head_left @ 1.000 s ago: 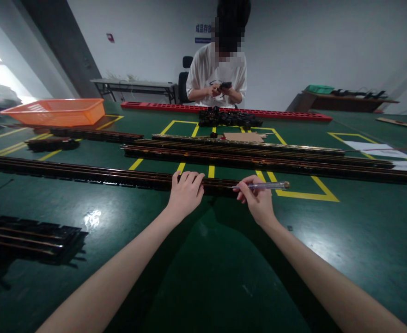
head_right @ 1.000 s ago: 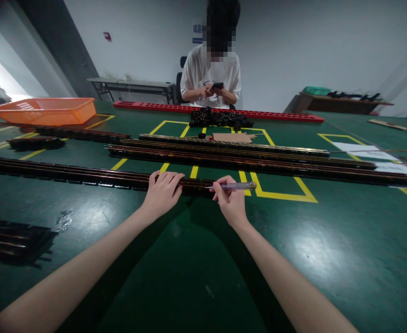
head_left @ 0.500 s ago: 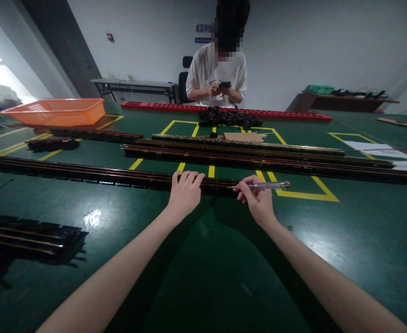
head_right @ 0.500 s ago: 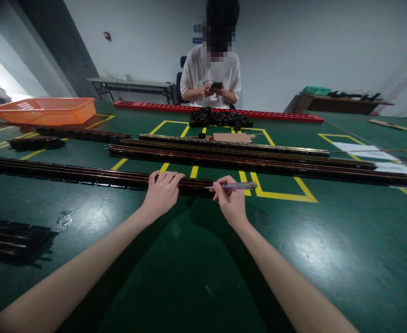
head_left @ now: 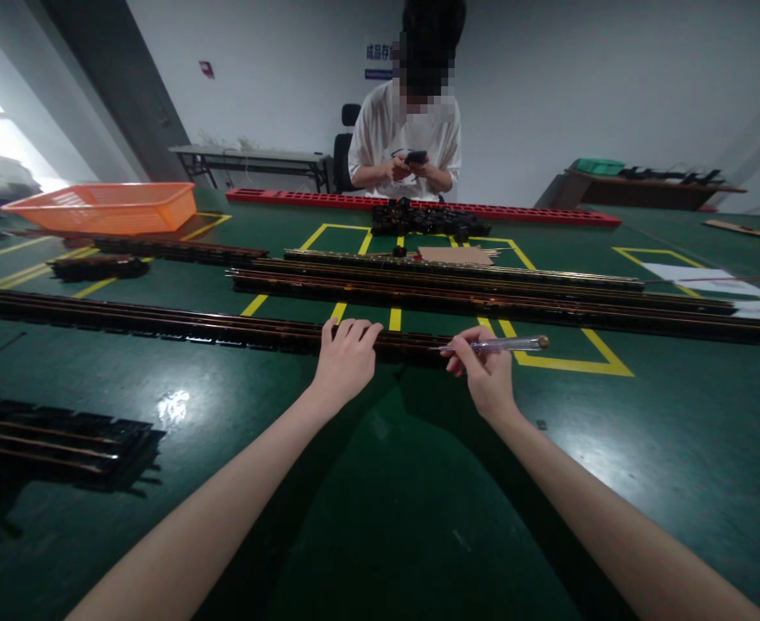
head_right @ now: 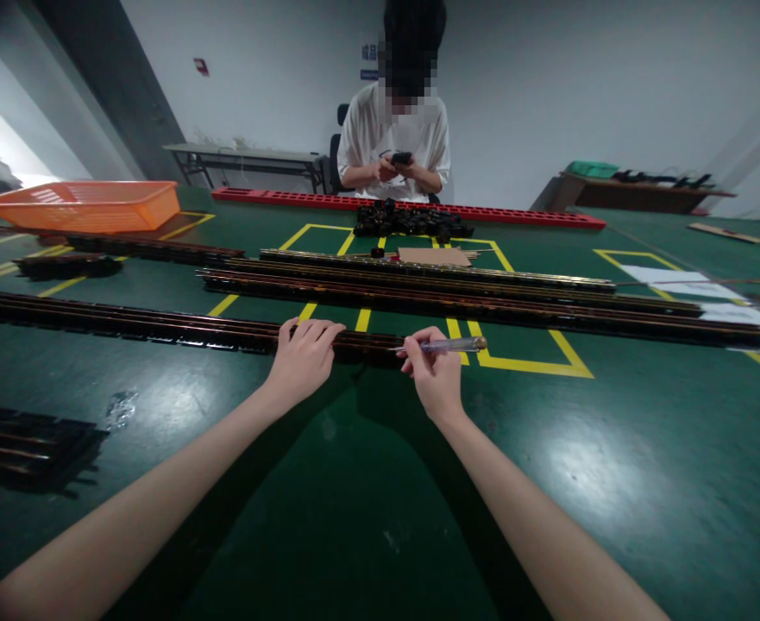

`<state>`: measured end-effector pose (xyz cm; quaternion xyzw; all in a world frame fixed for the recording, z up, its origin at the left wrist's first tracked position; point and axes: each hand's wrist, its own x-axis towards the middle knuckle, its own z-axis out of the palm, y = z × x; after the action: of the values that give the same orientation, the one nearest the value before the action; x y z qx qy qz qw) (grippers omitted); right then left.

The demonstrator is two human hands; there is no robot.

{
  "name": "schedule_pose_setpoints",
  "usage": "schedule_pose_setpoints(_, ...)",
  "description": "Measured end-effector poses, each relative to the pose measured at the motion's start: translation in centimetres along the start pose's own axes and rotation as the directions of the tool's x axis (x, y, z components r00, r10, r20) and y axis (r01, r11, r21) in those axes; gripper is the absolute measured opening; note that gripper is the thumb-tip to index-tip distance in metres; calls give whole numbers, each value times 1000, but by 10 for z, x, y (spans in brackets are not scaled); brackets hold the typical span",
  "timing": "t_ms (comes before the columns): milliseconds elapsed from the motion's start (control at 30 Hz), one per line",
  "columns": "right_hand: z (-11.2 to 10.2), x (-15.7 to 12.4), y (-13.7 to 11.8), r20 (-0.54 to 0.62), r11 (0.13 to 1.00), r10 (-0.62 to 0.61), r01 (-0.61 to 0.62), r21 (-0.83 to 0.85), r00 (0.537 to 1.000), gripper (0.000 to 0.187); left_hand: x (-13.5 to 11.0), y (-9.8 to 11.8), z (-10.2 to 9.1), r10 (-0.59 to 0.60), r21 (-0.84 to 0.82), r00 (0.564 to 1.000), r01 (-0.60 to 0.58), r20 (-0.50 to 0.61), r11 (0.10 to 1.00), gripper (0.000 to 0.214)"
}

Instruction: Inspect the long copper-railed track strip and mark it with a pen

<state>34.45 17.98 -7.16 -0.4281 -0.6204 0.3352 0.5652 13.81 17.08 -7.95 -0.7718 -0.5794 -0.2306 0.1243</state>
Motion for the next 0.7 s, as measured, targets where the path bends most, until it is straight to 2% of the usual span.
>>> schedule_pose_setpoints(333, 1, 1, 1, -6, 998, 2, -1, 62, 1000, 16, 0, 0, -1, -5, 22, 1000, 4, 16, 1000, 36)
schedule_pose_setpoints(700, 1, 0, 1, -69, 992, 5, 4, 122, 998, 14, 0, 0, 0, -2, 17, 1000, 2, 3, 1000, 37)
